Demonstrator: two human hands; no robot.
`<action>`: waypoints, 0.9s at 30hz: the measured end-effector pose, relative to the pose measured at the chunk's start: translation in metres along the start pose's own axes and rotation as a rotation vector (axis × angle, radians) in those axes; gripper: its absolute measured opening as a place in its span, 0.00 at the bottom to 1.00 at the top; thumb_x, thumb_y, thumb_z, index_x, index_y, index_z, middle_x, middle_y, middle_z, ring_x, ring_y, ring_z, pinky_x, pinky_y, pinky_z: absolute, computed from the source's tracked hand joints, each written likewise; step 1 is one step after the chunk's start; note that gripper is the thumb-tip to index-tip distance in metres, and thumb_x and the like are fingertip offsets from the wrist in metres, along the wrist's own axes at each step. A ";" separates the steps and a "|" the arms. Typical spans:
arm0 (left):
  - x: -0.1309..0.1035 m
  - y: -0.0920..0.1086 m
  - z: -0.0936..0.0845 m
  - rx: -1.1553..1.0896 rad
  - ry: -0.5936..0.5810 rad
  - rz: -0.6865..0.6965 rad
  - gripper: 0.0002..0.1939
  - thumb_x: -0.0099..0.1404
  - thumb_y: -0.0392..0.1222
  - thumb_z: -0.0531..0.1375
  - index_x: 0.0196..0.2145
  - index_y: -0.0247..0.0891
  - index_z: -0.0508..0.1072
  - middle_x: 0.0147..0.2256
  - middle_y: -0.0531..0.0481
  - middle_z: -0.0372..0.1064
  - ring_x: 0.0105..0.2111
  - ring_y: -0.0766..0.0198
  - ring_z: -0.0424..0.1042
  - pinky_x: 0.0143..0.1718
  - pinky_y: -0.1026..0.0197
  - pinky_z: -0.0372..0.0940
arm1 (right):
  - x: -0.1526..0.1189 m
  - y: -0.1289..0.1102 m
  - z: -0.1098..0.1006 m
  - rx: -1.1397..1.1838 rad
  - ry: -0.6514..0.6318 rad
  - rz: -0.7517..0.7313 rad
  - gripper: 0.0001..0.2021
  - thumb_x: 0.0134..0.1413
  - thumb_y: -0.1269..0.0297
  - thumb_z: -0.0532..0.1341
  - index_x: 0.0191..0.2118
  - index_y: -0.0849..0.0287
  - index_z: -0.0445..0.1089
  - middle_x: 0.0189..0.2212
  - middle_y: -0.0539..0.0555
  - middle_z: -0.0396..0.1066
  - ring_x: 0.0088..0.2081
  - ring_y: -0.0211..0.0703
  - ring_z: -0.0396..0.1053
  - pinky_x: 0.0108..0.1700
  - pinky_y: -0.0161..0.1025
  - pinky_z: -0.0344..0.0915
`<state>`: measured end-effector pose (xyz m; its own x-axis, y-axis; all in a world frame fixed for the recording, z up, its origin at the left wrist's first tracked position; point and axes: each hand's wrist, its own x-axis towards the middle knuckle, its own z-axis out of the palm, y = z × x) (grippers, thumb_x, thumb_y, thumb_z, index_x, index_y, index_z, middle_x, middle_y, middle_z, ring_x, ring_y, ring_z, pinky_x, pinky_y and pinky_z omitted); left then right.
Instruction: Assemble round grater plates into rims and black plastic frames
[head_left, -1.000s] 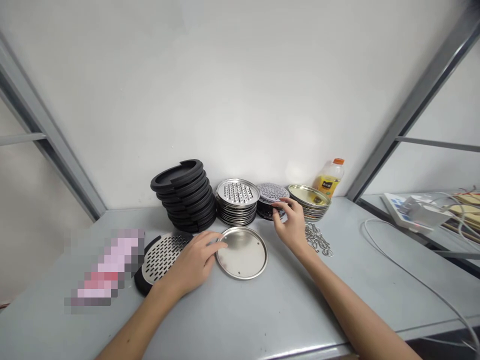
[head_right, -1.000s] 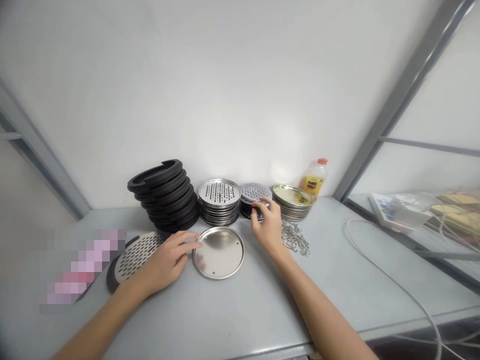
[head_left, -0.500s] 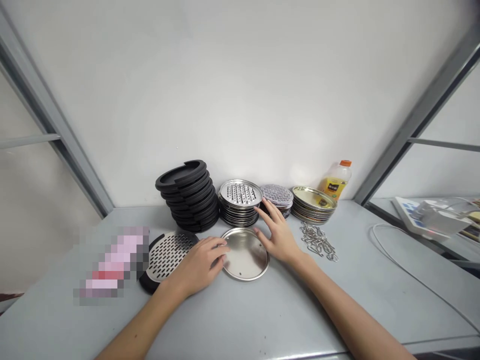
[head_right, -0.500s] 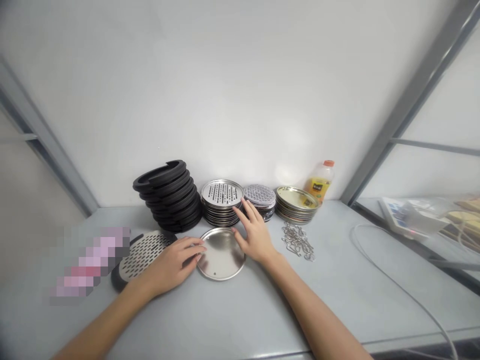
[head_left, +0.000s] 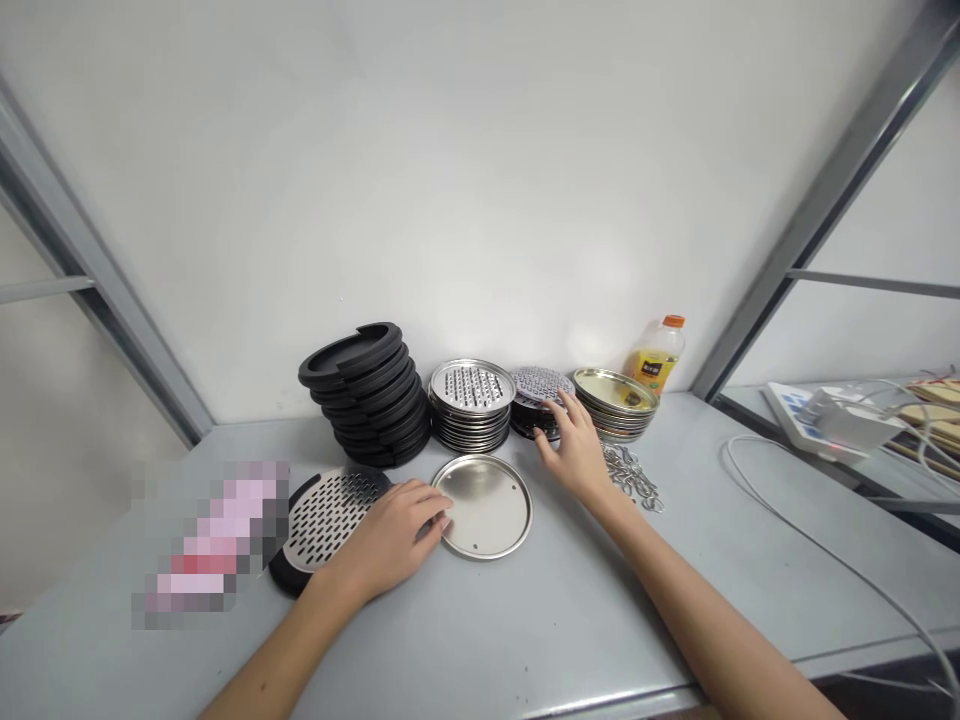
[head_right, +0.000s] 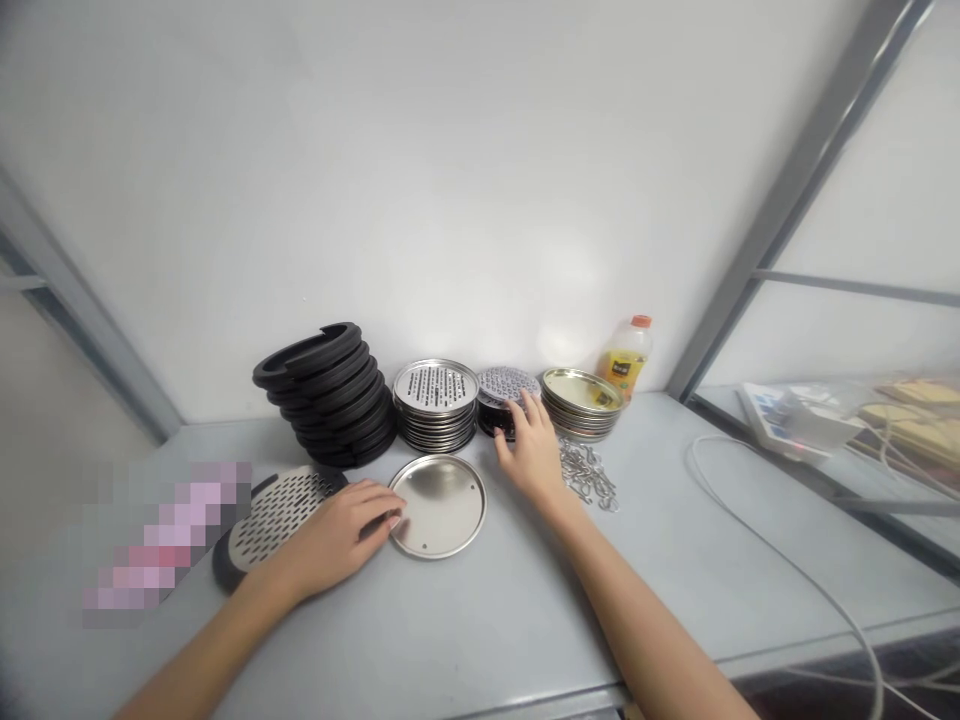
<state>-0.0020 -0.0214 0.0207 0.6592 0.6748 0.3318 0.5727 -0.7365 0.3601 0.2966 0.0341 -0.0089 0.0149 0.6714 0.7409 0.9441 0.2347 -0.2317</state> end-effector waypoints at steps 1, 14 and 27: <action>0.000 0.000 0.000 0.000 -0.003 -0.004 0.11 0.68 0.37 0.53 0.43 0.41 0.74 0.40 0.47 0.73 0.42 0.57 0.70 0.46 0.53 0.66 | 0.000 -0.001 0.000 -0.003 -0.009 0.005 0.23 0.56 0.60 0.55 0.56 0.64 0.63 0.60 0.66 0.57 0.62 0.61 0.53 0.60 0.59 0.56; -0.002 0.001 0.001 0.012 -0.006 -0.014 0.11 0.68 0.38 0.53 0.45 0.40 0.74 0.41 0.47 0.72 0.42 0.57 0.69 0.45 0.54 0.66 | 0.003 0.005 -0.001 -0.021 0.002 -0.042 0.28 0.57 0.61 0.53 0.62 0.65 0.55 0.59 0.66 0.59 0.61 0.60 0.54 0.60 0.59 0.56; 0.000 0.001 0.001 0.010 -0.012 0.002 0.11 0.68 0.36 0.53 0.44 0.41 0.73 0.41 0.47 0.72 0.42 0.57 0.69 0.45 0.54 0.66 | 0.011 0.018 -0.009 0.046 0.077 0.038 0.27 0.58 0.64 0.53 0.62 0.67 0.56 0.60 0.66 0.57 0.61 0.56 0.55 0.62 0.53 0.55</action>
<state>-0.0012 -0.0226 0.0203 0.6661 0.6728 0.3220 0.5760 -0.7382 0.3511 0.3168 0.0393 0.0011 0.0771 0.6252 0.7767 0.9262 0.2435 -0.2879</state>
